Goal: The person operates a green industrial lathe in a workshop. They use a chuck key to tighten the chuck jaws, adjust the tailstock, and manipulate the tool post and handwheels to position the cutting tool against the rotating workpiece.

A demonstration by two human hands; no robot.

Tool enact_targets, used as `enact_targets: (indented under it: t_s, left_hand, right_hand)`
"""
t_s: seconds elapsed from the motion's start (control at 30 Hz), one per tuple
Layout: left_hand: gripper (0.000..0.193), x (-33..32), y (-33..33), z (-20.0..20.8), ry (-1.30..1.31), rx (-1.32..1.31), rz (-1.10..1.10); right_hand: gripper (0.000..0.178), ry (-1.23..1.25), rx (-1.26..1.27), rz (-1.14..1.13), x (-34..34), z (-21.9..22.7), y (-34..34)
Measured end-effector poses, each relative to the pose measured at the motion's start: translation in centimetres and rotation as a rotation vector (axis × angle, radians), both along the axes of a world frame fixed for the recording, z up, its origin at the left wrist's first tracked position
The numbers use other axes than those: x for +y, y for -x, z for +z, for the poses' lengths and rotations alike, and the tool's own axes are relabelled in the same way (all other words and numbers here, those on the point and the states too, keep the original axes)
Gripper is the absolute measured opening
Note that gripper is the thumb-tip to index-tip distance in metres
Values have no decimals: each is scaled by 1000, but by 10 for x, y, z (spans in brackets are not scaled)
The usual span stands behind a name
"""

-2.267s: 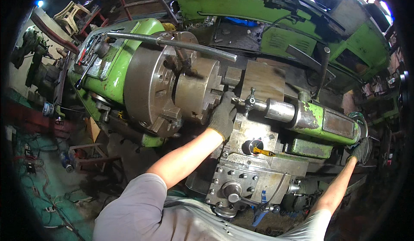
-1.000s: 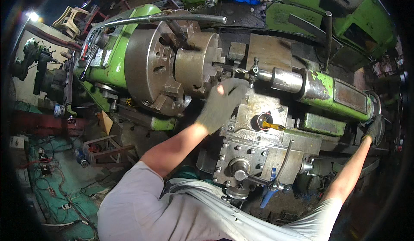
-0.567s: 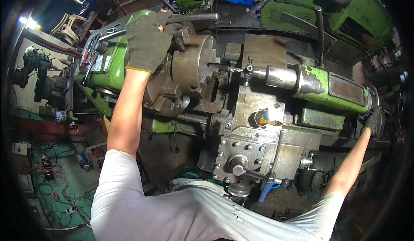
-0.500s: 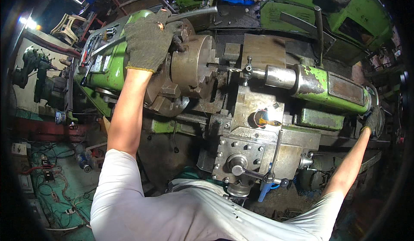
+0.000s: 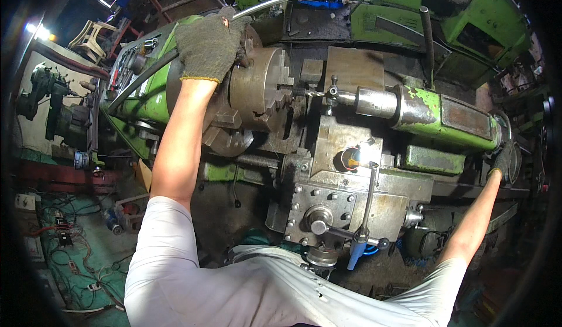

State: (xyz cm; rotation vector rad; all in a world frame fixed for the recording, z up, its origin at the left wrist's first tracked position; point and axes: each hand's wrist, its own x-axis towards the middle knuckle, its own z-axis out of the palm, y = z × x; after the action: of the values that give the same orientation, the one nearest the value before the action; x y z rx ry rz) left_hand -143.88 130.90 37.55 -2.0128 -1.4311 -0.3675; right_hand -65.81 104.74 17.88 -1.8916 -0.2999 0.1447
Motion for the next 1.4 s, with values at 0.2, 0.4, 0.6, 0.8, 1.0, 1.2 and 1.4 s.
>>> enact_targets:
  t_s: [0.2,0.4,0.6,0.8,1.0,1.2,1.4]
  left_hand:
    - [32,13,-2,-6,-50,-79,-107]
    - [35,16,-8,1,15,-35,-37]
    - [38,16,-8,0,39,-87,-57]
    - [31,6,-3,2,51,-140,-86]
    - [30,4,6,-5,66,-170,-67]
    - [33,-1,3,1,107,-172,-41]
    - [27,-50,-16,-28,-151,-389,-472]
  right_hand:
    - [62,145,-144,53,-35,-17,-72]
    - [60,108,-180,-39,-15,-18,-45]
    - [60,93,-179,22,-23,-26,-58]
    - [60,82,-181,74,-20,-44,-77]
    - [61,111,-292,56,-23,-41,-81]
    - [66,16,-88,20,-16,-19,-41]
    - [72,-33,39,7,-15,-2,-16]
